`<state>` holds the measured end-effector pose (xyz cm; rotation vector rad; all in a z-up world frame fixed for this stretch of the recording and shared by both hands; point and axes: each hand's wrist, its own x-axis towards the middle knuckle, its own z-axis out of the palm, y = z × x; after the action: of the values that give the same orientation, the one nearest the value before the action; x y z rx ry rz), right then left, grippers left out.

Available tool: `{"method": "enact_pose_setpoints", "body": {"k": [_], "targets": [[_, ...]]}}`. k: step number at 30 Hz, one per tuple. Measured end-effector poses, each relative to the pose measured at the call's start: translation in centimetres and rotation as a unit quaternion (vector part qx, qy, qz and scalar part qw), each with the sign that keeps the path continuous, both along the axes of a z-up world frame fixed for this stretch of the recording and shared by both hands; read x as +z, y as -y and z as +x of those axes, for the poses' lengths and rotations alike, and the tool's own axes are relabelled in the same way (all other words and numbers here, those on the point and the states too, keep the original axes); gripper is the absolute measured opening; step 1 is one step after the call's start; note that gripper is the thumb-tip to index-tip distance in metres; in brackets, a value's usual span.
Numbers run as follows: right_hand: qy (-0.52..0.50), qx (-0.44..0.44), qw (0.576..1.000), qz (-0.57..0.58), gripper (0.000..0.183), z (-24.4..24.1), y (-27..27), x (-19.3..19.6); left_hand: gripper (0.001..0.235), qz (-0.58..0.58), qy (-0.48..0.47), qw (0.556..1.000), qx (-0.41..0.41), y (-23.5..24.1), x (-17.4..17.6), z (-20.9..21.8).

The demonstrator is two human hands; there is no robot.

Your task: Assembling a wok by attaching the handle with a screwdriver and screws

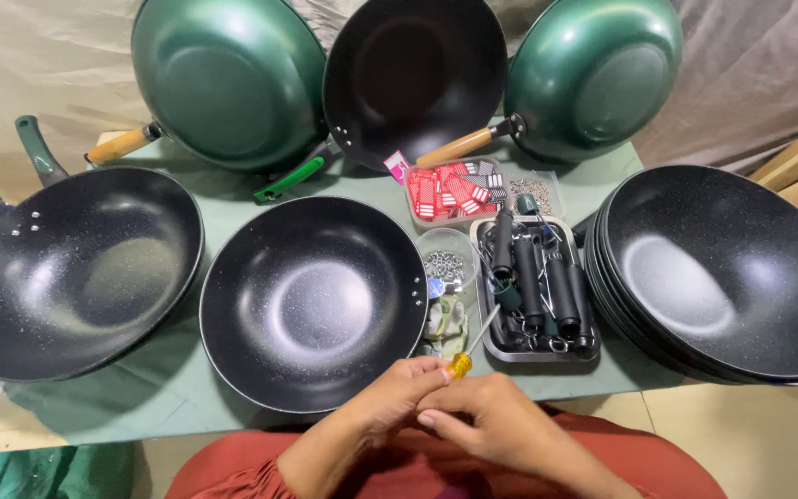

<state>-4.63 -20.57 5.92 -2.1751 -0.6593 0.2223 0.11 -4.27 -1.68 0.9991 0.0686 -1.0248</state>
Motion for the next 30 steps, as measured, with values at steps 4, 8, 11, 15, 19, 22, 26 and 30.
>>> {"method": "enact_pose_setpoints", "body": {"k": [4,8,11,15,19,22,26,30], "targets": [[0.007,-0.085,0.99,0.113,0.019,2.4,1.9,1.8,0.031,0.0,0.035,0.999,-0.027,-2.8,2.9,2.0],[0.067,-0.293,0.953,0.03,0.017,7.1,4.8,-2.0,0.038,0.029,0.086,0.993,0.078,-5.9,-0.3,4.9],[0.023,-0.377,0.926,0.012,0.02,10.8,6.3,-7.3,0.042,0.062,0.194,0.97,0.13,-8.4,-3.3,7.3],[-0.111,-0.384,0.916,0.038,0.025,13.6,3.7,-9.6,0.039,0.247,0.307,0.907,0.15,-10.6,-5.9,9.7],[-0.159,-0.358,0.92,0.004,0.028,15.4,2.8,-10.4,0.033,0.476,0.344,0.809,0.036,-11.3,-2.1,9.1],[-0.165,-0.339,0.926,-0.026,0.032,14.9,1.9,-8.7,0.033,0.533,0.369,0.761,-0.011,-11.5,-2.5,9.6],[-0.166,-0.344,0.923,-0.037,0.037,16.6,3.2,-13.0,0.031,0.545,0.425,0.722,-0.038,-11.4,-3.6,10.7],[-0.181,-0.339,0.923,-0.021,0.033,17.0,3.4,-14.5,0.032,0.54,0.46,0.702,-0.062,-10.6,-2.7,11.1]]}}
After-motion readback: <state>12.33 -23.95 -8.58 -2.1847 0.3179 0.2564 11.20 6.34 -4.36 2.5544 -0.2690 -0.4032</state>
